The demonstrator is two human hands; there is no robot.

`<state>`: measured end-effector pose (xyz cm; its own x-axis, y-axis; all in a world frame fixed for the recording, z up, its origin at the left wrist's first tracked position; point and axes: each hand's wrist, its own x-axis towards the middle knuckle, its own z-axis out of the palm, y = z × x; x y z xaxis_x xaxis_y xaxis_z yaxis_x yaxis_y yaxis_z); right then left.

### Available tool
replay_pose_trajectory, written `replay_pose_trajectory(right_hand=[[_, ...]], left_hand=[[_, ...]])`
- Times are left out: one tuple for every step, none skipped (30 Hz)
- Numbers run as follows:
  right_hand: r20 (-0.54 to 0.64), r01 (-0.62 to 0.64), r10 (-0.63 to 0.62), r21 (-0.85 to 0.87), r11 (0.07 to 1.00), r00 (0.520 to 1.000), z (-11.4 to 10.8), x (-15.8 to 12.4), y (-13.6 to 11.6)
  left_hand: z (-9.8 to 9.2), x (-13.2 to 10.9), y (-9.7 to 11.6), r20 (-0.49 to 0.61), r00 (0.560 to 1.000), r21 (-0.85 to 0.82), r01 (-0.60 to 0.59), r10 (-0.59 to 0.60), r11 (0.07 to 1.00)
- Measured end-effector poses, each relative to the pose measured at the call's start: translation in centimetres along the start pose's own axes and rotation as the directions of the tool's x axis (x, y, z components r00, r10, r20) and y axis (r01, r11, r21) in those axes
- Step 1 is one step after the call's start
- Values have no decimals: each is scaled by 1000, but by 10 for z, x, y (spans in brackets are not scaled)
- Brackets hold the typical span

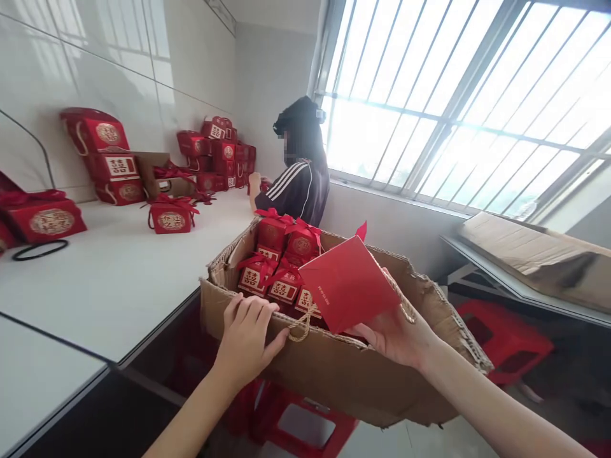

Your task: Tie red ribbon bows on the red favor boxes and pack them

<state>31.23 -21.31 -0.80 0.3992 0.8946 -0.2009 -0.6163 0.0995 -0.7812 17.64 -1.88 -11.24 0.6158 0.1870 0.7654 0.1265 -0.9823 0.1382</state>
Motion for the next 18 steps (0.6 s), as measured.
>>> replay_pose_trajectory(right_hand=[[-41,32,-34,-34,999,999,-8,2,-6],[-91,83,-91,-87,993,992,-18,5,-13],[-140,155,-178,-164,974,974,-31,10,-22],[-181,243,-297,-269,932,938,-45,16,-32],[-200,337,-440,-400,852,876,-61,24,-44],[-191,410,-581,-539,736,791,-78,32,-56],[-159,440,-698,-674,593,698,-95,41,-68],[-113,420,-778,-789,448,618,-112,50,-79],[-67,365,-806,-868,337,588,-127,59,-88],[-28,304,-811,-919,251,585,-140,69,-95],[1,255,-804,-949,187,595,-151,79,-100],[26,228,-784,-962,149,621,-158,89,-101],[47,221,-757,-966,131,652,-164,100,-101],[64,231,-727,-964,132,684,-167,112,-98],[79,247,-695,-958,145,715,-168,124,-93],[90,263,-665,-951,164,741,-168,137,-87],[96,275,-641,-943,185,761,-167,149,-81],[99,283,-624,-937,203,775,-166,161,-75]], left_hand=[[4,-3,-1,-42,999,-7,3,-4,1000],[7,-6,-2,-81,997,-16,5,-7,1000],[11,-8,-4,-117,993,-22,1,-4,1000],[15,-9,-5,-147,989,-22,-9,6,1000],[19,-10,-6,-175,984,-19,-21,17,1000],[23,-10,-7,-199,980,-12,-34,31,999],[26,-10,-8,-219,975,-5,-42,40,999],[29,-10,-8,-236,971,0,-41,40,999],[32,-9,-8,-250,968,1,-33,32,999],[33,-9,-7,-260,965,-2,-22,21,1000],[34,-9,-7,-263,965,-5,-16,14,1000],[34,-9,-6,-262,965,-7,-13,11,1000],[33,-10,-6,-260,966,-8,-11,9,1000],[32,-10,-5,-257,966,-9,-14,12,1000],[31,-10,-5,-253,967,-9,-15,12,1000],[29,-11,-4,-250,968,-12,-12,9,1000],[28,-11,-4,-250,968,-17,-6,2,1000],[27,-11,-3,-250,968,-26,2,-8,1000]])
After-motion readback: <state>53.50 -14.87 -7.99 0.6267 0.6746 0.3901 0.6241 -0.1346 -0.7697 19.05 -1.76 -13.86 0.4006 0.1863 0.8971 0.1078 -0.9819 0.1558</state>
